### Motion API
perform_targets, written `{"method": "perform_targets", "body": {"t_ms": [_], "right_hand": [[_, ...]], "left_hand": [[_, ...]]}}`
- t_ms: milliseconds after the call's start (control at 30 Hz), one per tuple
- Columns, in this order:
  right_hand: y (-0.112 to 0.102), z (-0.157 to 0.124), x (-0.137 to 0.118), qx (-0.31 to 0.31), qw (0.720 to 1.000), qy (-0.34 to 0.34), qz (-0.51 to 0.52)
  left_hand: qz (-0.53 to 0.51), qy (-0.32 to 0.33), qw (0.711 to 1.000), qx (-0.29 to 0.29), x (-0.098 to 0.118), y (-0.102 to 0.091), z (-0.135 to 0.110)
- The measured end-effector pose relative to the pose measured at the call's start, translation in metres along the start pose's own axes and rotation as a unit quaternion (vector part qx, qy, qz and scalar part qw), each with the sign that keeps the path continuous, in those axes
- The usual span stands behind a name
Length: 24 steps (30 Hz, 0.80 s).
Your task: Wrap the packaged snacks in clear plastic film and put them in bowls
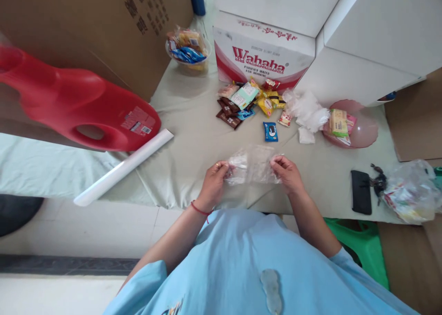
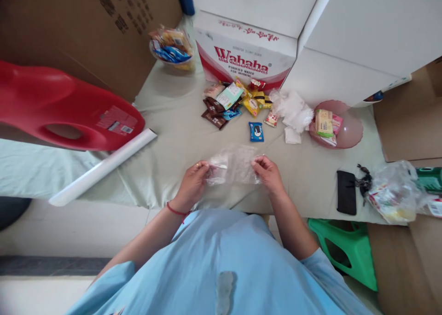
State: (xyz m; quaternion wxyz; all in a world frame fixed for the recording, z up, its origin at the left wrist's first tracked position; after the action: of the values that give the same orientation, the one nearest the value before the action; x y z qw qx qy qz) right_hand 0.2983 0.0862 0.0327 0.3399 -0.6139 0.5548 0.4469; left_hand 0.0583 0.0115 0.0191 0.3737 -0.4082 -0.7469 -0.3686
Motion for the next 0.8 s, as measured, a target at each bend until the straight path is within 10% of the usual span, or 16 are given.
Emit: {"method": "perform_targets", "body": {"t_ms": [233, 367, 433, 667, 800], "right_hand": [[-0.059, 0.011, 0.001, 0.059, 0.995, 0.017, -0.074], [-0.064, 0.001, -0.01, 0.197, 0.947, -0.107, -0.232], [-0.046, -0.011, -0.017, 0.208, 0.915, -0.198, -0.285], [0.074, -0.03, 0.01, -0.138, 0.854, -0.337, -0.371], [0.09, -0.015, 0.012, -0.17, 0.879, -0.312, -0.319]], "left_hand": [[-0.053, -0.011, 0.997, 0.063, 0.008, -0.045, 0.008], [-0.034, -0.008, 0.997, 0.071, 0.004, -0.04, 0.01], [-0.022, -0.002, 0.998, 0.067, 0.002, -0.034, 0.011], [0.025, 0.046, 0.995, 0.084, 0.004, -0.014, 0.007], [0.031, 0.056, 0.994, 0.09, 0.004, -0.015, 0.003]]}}
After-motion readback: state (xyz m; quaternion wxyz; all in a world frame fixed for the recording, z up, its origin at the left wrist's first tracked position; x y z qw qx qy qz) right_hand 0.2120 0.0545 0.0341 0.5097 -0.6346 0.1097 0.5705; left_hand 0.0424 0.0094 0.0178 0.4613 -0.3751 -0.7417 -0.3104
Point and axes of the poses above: each hand's wrist, its own z-axis towards the middle knuckle, its own y-axis out of the palm, x = y × z, the point moved 2 cm from there along z, towards the middle knuckle, and after that the axes turned 1 degree about -x, right-handed, at the moved point
